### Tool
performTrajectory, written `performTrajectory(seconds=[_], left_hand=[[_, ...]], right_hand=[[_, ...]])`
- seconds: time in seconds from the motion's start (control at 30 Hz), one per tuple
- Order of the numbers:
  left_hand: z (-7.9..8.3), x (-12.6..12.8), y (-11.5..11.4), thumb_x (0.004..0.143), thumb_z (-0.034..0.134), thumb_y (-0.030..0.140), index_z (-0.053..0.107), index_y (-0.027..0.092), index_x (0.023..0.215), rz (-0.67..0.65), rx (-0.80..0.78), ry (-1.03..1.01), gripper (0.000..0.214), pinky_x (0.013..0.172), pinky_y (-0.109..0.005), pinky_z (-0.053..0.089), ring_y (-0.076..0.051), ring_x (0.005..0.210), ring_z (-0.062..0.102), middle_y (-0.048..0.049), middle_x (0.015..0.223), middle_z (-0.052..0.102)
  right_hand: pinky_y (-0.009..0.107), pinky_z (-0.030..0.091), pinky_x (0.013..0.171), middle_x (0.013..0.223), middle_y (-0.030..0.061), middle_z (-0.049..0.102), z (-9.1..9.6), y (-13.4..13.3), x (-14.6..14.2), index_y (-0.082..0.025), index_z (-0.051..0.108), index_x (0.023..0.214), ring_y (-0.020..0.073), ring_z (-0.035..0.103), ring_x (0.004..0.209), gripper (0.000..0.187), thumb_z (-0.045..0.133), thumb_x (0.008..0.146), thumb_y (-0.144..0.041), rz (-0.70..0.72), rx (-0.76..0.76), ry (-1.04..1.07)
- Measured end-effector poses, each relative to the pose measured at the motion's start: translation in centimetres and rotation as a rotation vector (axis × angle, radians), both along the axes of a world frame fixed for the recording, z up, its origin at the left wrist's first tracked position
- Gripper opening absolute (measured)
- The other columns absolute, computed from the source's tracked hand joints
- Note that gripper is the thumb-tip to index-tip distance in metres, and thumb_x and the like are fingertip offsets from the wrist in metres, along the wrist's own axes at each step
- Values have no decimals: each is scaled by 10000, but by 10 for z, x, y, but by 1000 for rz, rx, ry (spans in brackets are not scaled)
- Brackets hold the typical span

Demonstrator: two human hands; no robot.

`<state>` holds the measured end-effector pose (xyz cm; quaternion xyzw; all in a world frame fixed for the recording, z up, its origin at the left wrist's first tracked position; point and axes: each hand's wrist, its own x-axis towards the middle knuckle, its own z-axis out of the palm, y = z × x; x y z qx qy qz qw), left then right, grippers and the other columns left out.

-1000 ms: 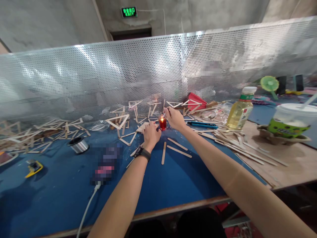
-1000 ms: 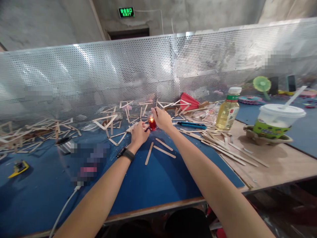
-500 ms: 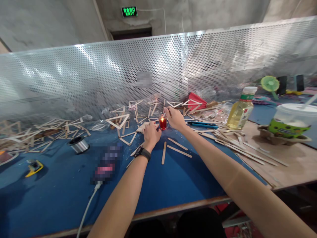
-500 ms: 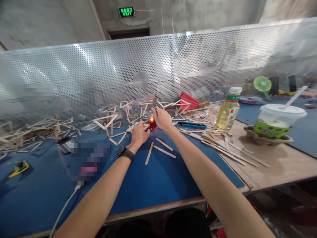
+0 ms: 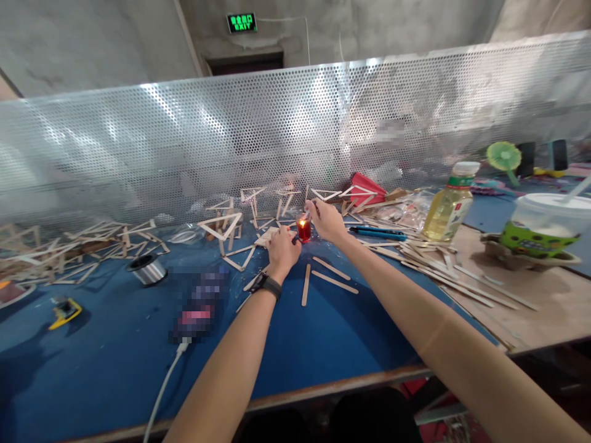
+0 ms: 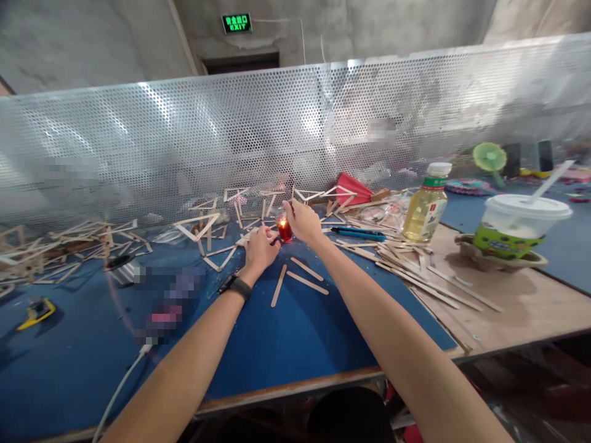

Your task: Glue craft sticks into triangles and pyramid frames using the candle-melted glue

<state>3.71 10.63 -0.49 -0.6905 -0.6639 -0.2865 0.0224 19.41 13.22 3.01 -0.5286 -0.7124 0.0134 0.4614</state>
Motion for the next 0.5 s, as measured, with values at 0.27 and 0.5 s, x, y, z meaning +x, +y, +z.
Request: performTrajectory(seconds=[0.27, 0.5], left_hand=[[25, -3, -3, 905, 612, 269, 611, 202, 1202, 15, -48, 18, 305, 1008, -408, 436, -302, 1195, 636, -129, 1162, 732], [70, -24, -29, 679, 784, 181, 737, 284, 858, -344, -372, 174, 212, 786, -284, 515, -218, 831, 714, -13, 896, 768]], right_hand=[[311, 455, 756, 863, 67, 723, 29, -7, 6, -224, 649, 1029, 229, 691, 840, 499, 253, 1088, -521, -13, 139, 200], [302, 441, 643, 722, 27, 618, 47, -45, 21, -224, 636, 913, 163, 598, 652, 487, 341, 1056, -585, 101, 171, 429]])
